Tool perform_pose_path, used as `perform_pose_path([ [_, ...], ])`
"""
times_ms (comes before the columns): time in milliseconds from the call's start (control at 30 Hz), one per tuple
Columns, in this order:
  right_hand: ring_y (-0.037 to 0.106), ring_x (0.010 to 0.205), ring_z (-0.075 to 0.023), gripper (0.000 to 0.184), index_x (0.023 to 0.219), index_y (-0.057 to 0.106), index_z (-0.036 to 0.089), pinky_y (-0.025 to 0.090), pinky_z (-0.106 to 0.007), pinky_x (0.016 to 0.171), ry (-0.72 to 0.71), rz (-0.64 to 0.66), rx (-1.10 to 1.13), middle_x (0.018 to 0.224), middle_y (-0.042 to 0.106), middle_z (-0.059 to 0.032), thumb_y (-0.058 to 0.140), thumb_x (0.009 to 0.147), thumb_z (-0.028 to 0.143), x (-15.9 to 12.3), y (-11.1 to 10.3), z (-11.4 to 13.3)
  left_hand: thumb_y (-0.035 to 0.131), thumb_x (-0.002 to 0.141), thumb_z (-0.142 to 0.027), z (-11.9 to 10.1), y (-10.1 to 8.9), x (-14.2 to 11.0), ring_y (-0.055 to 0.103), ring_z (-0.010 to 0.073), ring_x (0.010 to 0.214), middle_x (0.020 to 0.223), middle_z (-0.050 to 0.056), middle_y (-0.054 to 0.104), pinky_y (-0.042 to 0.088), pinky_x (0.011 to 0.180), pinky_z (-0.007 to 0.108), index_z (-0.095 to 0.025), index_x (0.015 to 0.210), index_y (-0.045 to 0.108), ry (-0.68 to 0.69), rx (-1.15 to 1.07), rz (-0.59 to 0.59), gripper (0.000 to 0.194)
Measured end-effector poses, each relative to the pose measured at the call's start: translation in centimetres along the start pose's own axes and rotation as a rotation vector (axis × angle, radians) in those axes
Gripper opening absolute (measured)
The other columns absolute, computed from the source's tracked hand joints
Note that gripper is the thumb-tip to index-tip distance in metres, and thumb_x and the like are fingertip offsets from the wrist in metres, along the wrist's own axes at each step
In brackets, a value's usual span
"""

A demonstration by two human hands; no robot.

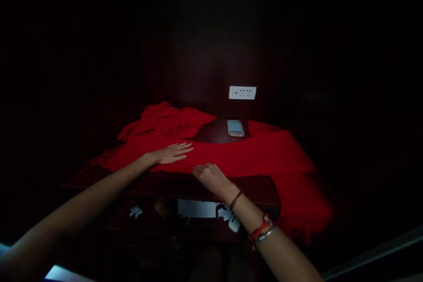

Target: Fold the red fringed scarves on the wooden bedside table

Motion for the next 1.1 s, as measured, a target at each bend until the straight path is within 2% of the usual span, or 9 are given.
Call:
perform_pose_path([
  [100, 0.053, 0.088, -0.0127, 0.024, 0.098, 0.053, 0.016, 0.037, -0.023, 0.077, -0.009, -0.039, -0.009, 0.095, 0.059, -0.0079, 0.039, 0.079, 0.011, 0.0, -0.3, 0.1, 0.019, 0.085, -0.042, 0.6, -1.1, -1.5, 0.010, 0.0172, 0.122, 0.135, 0.003, 0.013, 0.012, 0.097, 0.036, -0.026, 0.127, 0.017, -0.027, 0.043, -0.080, 0.045],
  [233, 0.054, 0.081, -0.0120, 0.020, 0.092, 0.054, 0.016, 0.038, -0.022, 0.073, 0.020, -0.055, 0.018, 0.086, 0.061, -0.0059, 0.040, 0.079, 0.012, 0.1, -0.3, -0.2, 0.028, 0.083, -0.041, -1.8, -3.6, -6.4, 0.023, 0.0175, 0.117, 0.130, 0.004, 0.025, 0.020, 0.095, 0.032, -0.025, 0.124, 0.026, 0.027, 0.084, -0.283, 0.044],
  [333, 0.054, 0.076, -0.0109, 0.021, 0.093, 0.054, 0.017, 0.038, -0.020, 0.069, 0.091, -0.088, 0.071, 0.082, 0.060, -0.0049, 0.036, 0.082, 0.017, 0.2, -0.6, -1.1, 0.037, 0.079, -0.042, -3.1, -3.3, -10.3, 0.040, 0.0170, 0.104, 0.116, 0.004, 0.041, 0.033, 0.086, 0.028, -0.026, 0.120, 0.034, 0.035, 0.131, -0.276, 0.044],
  [433, 0.053, 0.077, -0.0106, 0.023, 0.098, 0.051, 0.018, 0.038, -0.020, 0.067, 0.130, -0.136, 0.117, 0.083, 0.058, -0.0043, 0.034, 0.083, 0.020, 0.4, -1.2, -1.9, 0.034, 0.081, -0.030, -2.2, -2.8, -12.5, 0.047, 0.0168, 0.094, 0.107, 0.005, 0.047, 0.040, 0.078, 0.028, -0.026, 0.118, 0.037, -0.036, 0.231, -0.247, 0.037],
  [533, 0.051, 0.079, -0.0114, 0.022, 0.099, 0.049, 0.018, 0.038, -0.021, 0.068, 0.116, -0.137, 0.106, 0.086, 0.055, -0.0046, 0.035, 0.082, 0.022, 0.7, -1.8, -2.2, 0.032, 0.079, -0.017, -0.9, -2.4, -12.8, 0.049, 0.0183, 0.093, 0.107, 0.006, 0.049, 0.042, 0.074, 0.029, -0.025, 0.118, 0.037, -0.056, 0.316, -0.190, 0.040],
  [667, 0.049, 0.083, -0.0131, 0.020, 0.097, 0.048, 0.017, 0.038, -0.022, 0.069, 0.053, -0.067, 0.046, 0.091, 0.052, -0.0062, 0.038, 0.081, 0.022, 2.4, -1.7, -1.3, 0.032, 0.077, -0.013, 0.0, -2.4, -12.2, 0.050, 0.0186, 0.093, 0.110, 0.007, 0.049, 0.042, 0.074, 0.029, -0.025, 0.116, 0.040, -0.045, 0.345, -0.147, 0.041],
  [800, 0.048, 0.085, -0.0148, 0.018, 0.093, 0.049, 0.016, 0.037, -0.024, 0.070, -0.038, -0.038, -0.008, 0.092, 0.051, -0.0069, 0.038, 0.080, 0.022, 5.3, -1.2, 1.2, 0.035, 0.079, -0.019, 0.1, -2.6, -12.0, 0.049, 0.0172, 0.093, 0.107, 0.006, 0.050, 0.041, 0.076, 0.028, -0.024, 0.115, 0.040, -0.037, 0.364, -0.203, 0.037],
  [900, 0.048, 0.085, -0.0156, 0.016, 0.091, 0.049, 0.016, 0.037, -0.024, 0.069, -0.101, -0.035, -0.026, 0.092, 0.051, -0.0069, 0.040, 0.080, 0.022, 7.2, -0.6, 2.7, 0.031, 0.083, -0.024, 0.5, -2.8, -12.5, 0.052, 0.0151, 0.084, 0.098, 0.006, 0.052, 0.042, 0.071, 0.026, -0.023, 0.112, 0.043, -0.057, 0.385, -0.280, 0.031],
  [1100, 0.051, 0.076, -0.0125, 0.016, 0.088, 0.051, 0.015, 0.036, -0.022, 0.065, -0.146, -0.065, 0.094, 0.084, 0.055, -0.0054, 0.038, 0.081, 0.020, 8.4, -0.1, 2.0, 0.027, 0.085, -0.022, 1.5, -2.5, -13.6, 0.052, 0.0145, 0.078, 0.087, 0.005, 0.055, 0.041, 0.072, 0.027, -0.019, 0.107, 0.046, -0.074, 0.498, -0.384, 0.029],
])
Point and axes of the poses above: each hand's wrist, its own x-axis towards the middle knuckle, its own y-axis out of the palm, z = x × y, the point moved 10 cm from there along x, towards the middle knuckle
